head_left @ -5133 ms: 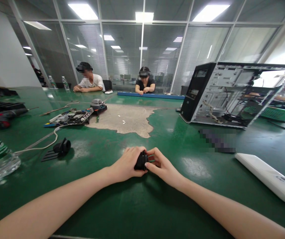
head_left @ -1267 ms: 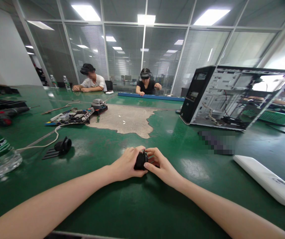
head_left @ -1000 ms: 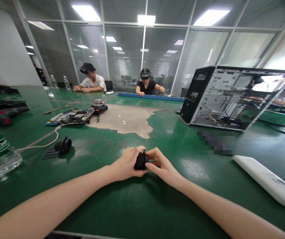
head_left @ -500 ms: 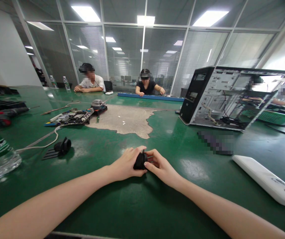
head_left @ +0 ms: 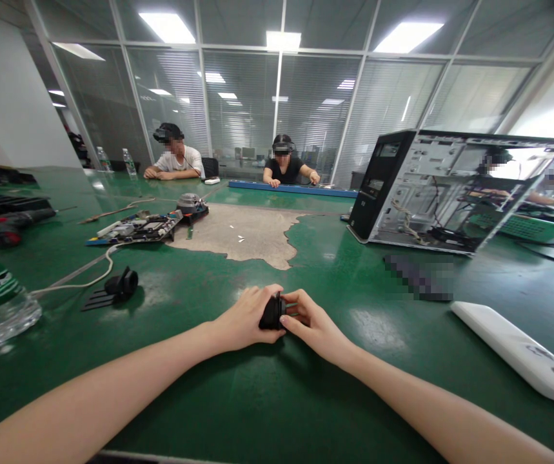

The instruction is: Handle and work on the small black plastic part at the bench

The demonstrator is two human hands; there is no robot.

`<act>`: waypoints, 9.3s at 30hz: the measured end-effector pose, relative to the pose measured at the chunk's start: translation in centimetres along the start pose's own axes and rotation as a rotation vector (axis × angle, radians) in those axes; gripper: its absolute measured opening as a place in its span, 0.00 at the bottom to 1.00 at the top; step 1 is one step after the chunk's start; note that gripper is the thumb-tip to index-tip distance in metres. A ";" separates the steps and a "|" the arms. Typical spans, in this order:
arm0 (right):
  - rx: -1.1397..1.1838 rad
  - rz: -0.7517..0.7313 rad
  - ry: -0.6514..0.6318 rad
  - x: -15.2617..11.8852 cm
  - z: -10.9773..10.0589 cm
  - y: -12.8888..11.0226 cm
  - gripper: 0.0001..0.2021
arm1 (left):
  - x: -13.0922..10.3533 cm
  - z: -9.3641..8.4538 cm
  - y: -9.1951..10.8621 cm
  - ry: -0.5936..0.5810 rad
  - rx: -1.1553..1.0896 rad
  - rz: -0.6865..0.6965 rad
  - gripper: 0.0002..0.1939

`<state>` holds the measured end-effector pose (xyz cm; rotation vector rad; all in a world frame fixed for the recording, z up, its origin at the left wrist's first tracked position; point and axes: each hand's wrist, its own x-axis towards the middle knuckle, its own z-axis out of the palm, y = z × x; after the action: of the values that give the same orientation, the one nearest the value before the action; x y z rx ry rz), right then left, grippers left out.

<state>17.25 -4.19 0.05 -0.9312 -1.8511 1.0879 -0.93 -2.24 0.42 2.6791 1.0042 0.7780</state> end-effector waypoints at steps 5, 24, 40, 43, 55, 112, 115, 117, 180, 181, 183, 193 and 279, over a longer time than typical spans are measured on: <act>-0.035 -0.086 0.108 0.1 0.0 -0.2 0.08 | 0.1 0.0 0.1 -0.004 -0.012 -0.016 0.31; 0.036 -0.014 0.011 0.4 0.1 -0.3 0.09 | 0.7 -0.5 0.3 -0.023 -0.006 -0.023 0.22; 0.047 -0.031 -0.010 0.2 -0.2 0.2 0.11 | 0.0 -1.2 0.4 -0.084 -0.021 0.080 0.26; 0.092 -0.012 -0.013 0.3 -0.2 0.4 0.10 | -0.1 -1.0 0.4 -0.096 -0.026 0.084 0.35; 0.105 0.034 0.042 0.6 -0.2 0.2 0.11 | 0.3 -0.6 0.5 -0.061 -0.191 -0.035 0.26; 0.247 -0.017 0.082 0.5 0.5 -0.4 0.11 | 0.9 -2.7 1.0 -0.151 -0.403 -0.149 0.26; 0.213 0.038 0.116 0.7 0.3 -0.3 0.10 | 0.9 -2.7 0.9 -0.145 -0.392 -0.136 0.26; 0.194 0.060 0.137 0.8 0.2 -0.3 0.11 | 0.9 -2.6 0.8 -0.149 -0.389 -0.145 0.27; 0.095 0.035 0.124 0.0 0.4 -0.4 0.12 | -0.4 -0.9 0.1 -0.087 -0.245 -0.053 0.25; 0.100 0.050 0.128 0.0 0.4 -0.4 0.12 | -0.4 -0.9 0.0 -0.082 -0.251 -0.053 0.25; 0.112 0.065 0.118 0.1 0.2 -0.1 0.13 | -0.4 -1.0 -0.3 -0.082 -0.254 -0.035 0.26; 0.225 0.177 0.094 1.1 0.4 0.0 0.14 | -0.5 -1.2 -0.1 -0.153 0.002 -0.022 0.31; 0.073 0.028 0.084 0.5 0.5 -0.1 0.10 | 0.0 -0.8 0.2 0.013 0.191 0.042 0.34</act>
<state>16.54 -4.00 0.10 -0.9488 -1.7239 1.1096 -1.26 -2.44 1.15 2.8678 1.0802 0.7421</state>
